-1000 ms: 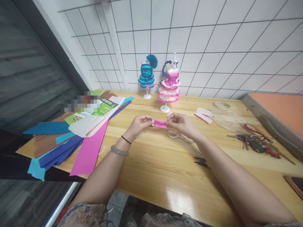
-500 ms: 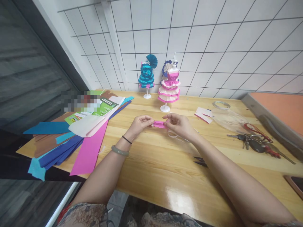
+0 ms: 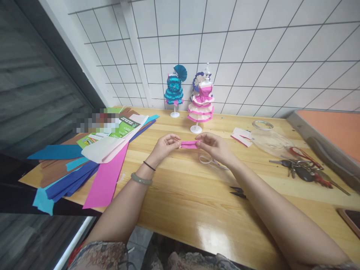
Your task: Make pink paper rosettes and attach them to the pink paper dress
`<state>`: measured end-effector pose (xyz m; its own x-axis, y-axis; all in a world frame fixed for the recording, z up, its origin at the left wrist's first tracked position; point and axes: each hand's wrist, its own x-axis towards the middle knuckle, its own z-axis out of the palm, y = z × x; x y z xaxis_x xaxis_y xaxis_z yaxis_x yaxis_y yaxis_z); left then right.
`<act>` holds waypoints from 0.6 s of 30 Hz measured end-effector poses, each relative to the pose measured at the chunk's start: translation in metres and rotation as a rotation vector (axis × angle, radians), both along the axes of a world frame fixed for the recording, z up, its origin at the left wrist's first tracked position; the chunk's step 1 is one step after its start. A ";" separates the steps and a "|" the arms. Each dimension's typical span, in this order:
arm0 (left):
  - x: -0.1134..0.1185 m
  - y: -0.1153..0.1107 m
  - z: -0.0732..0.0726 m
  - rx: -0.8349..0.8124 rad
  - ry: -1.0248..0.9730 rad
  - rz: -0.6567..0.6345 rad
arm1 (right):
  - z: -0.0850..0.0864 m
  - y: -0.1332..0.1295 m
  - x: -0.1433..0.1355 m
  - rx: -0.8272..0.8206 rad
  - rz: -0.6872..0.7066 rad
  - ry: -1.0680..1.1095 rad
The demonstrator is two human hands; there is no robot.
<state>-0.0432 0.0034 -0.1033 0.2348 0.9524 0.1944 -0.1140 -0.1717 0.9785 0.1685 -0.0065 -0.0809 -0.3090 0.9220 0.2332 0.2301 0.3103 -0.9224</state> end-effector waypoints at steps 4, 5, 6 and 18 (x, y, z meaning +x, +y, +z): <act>0.000 0.001 -0.002 0.002 -0.013 -0.008 | 0.003 0.000 0.001 -0.025 0.022 0.012; 0.000 0.002 -0.002 -0.001 -0.018 -0.013 | 0.003 -0.001 0.002 -0.039 0.032 0.015; 0.000 0.002 -0.003 -0.007 -0.023 -0.017 | 0.004 -0.001 0.002 -0.051 0.041 0.017; 0.001 0.001 -0.001 -0.053 0.006 -0.005 | -0.004 0.002 0.001 -0.051 0.001 -0.100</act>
<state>-0.0425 0.0039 -0.1042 0.2402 0.9602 0.1425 -0.1088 -0.1193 0.9869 0.1696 -0.0041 -0.0845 -0.3288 0.9318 0.1535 0.3215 0.2633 -0.9096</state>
